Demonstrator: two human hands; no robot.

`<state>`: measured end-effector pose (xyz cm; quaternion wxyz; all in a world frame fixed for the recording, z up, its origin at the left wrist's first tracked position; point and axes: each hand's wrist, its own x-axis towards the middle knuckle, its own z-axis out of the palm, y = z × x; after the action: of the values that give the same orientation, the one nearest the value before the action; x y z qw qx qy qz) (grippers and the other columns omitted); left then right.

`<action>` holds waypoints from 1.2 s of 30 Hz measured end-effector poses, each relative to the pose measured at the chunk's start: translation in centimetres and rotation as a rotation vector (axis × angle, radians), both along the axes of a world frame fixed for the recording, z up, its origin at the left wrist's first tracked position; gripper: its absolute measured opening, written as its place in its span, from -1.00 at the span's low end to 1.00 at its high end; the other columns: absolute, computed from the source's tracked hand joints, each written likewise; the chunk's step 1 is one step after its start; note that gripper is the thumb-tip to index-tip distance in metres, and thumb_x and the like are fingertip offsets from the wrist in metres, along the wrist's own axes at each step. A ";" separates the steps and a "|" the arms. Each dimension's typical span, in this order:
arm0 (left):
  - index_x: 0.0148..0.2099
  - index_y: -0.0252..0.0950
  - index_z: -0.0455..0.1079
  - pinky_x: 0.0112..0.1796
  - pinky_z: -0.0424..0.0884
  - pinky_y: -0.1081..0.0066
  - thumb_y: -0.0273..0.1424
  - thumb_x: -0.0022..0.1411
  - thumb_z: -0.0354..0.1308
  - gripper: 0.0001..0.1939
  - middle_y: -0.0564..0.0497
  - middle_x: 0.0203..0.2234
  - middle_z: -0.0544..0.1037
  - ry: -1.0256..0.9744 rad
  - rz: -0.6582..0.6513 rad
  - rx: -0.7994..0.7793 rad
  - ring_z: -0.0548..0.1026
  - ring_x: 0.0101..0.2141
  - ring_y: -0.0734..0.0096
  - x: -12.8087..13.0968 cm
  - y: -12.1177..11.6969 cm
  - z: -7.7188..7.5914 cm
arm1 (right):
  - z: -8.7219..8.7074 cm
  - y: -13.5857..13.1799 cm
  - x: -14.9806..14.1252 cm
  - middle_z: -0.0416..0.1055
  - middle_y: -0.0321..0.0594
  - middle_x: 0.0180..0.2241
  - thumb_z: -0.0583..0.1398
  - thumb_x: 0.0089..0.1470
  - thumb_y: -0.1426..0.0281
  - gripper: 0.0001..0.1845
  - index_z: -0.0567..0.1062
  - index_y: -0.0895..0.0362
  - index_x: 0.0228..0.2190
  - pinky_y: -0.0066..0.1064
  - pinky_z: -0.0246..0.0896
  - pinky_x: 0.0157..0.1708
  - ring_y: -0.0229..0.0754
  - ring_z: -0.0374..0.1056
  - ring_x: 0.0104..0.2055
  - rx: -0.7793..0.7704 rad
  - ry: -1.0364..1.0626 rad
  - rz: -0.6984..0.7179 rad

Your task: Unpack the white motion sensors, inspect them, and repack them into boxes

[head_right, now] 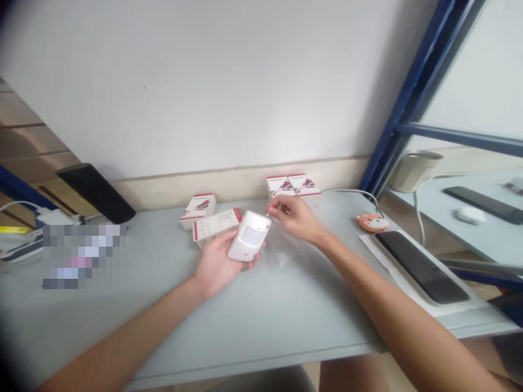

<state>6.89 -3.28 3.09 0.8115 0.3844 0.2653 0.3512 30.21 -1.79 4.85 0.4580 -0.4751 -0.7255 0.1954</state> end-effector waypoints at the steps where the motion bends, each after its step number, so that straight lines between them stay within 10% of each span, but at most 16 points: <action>1: 0.09 -0.37 0.47 -0.37 0.35 0.32 -0.19 0.41 0.09 -0.61 -0.28 -0.17 0.65 0.022 -0.007 0.039 0.56 -0.37 0.20 0.0 0.1 0.0 | 0.1 0.0 0.1 0.53 -0.25 -0.35 0.20 0.29 0.24 -0.77 0.53 0.09 -0.34 -0.32 0.21 -0.29 -0.17 0.35 -0.32 0.014 0.025 -0.019; 12: 0.06 -0.37 0.50 -0.42 0.32 0.38 -0.01 0.45 0.03 -0.48 -0.24 -0.23 0.65 0.197 -0.217 0.200 0.55 -0.41 0.28 -0.8 1.6 -0.8 | 1.0 2.0 6.3 0.07 -0.41 -0.58 0.30 0.15 0.17 -0.73 0.40 0.03 -0.46 -0.38 -0.15 -0.53 -0.28 -0.01 -0.55 0.280 0.615 -0.398; 22: 0.11 -0.32 0.49 -0.40 0.30 0.38 0.03 0.49 -0.03 -0.45 -0.22 -0.20 0.64 0.264 -0.365 0.167 0.49 -0.45 0.35 -0.4 1.9 -0.2 | 0.7 3.2 12.1 0.04 -0.39 -0.55 0.29 0.05 0.38 -0.71 0.29 0.00 -0.57 -0.32 -0.30 -0.59 -0.32 -0.13 -0.57 0.252 0.893 -0.556; 36: 0.17 -0.34 0.48 -0.41 0.32 0.38 0.00 0.46 0.06 -0.45 -0.29 -0.15 0.65 0.158 -0.432 0.051 0.58 -0.42 0.26 -2.2 2.8 -0.5 | 0.8 3.3 10.6 0.06 -0.47 -0.55 0.35 0.18 0.16 -0.63 0.32 0.04 -0.44 -0.55 -0.06 -0.70 -0.38 -0.04 -0.61 0.001 1.089 -0.329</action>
<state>4.68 -0.50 2.56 0.8344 0.4791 0.2307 0.1448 40.83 1.48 5.68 0.7908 -0.4122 -0.3010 0.3378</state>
